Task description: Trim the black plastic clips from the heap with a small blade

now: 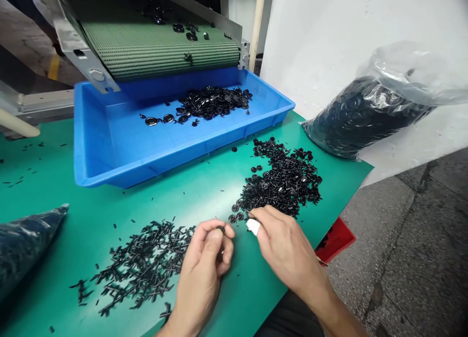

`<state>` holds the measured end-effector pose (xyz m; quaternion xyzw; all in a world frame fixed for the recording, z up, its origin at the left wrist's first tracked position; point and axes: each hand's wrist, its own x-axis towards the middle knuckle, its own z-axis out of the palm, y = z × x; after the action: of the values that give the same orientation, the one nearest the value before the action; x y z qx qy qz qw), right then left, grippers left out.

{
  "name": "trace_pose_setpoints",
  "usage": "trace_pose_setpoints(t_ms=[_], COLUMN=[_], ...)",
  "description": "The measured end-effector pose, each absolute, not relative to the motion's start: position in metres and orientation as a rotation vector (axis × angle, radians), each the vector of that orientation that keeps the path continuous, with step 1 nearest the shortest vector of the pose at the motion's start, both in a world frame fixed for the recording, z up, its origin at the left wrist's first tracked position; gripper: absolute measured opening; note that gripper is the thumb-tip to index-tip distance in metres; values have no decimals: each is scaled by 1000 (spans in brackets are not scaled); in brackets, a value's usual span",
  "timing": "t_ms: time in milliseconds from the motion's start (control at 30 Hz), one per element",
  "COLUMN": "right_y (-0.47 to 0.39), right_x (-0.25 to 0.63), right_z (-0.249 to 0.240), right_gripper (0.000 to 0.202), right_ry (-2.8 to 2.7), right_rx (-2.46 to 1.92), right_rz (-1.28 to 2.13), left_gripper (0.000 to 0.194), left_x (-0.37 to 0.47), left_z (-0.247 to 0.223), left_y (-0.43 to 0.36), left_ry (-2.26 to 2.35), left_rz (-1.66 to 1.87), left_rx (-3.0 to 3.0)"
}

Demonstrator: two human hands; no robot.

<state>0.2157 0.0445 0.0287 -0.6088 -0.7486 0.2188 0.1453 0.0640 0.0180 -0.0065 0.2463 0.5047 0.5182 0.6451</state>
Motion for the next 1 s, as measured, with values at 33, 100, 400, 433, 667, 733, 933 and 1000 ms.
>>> trace_pose_setpoints(t_ms=[33, 100, 400, 433, 667, 733, 933, 1000], right_y=[46, 50, 50, 48, 29, 26, 19, 15], right_x=[212, 205, 201, 203, 209, 208, 215, 217], right_z=[28, 28, 22, 23, 31, 31, 33, 33], right_gripper=[25, 23, 21, 22, 28, 33, 48, 51], right_ry=[-2183, -2263, -2199, -2123, -1863, -1885, -1974, -2059], right_rx=[-1738, -1739, -1713, -1684, -1537, -1486, -1505, -1562], right_rz=[591, 524, 515, 571, 826, 850, 783, 704], left_gripper=[10, 9, 33, 32, 29, 29, 25, 26], left_x=[64, 63, 61, 61, 61, 59, 59, 59], left_z=[-5, -2, -3, -4, -9, -10, -12, -10], left_y=[19, 21, 21, 20, 18, 20, 23, 23], left_ry=[1124, 1075, 1056, 1073, 1141, 1121, 1081, 1075], left_rz=[1208, 1244, 1164, 1138, 977, 946, 1055, 1086], left_rx=[516, 447, 535, 565, 784, 798, 658, 610])
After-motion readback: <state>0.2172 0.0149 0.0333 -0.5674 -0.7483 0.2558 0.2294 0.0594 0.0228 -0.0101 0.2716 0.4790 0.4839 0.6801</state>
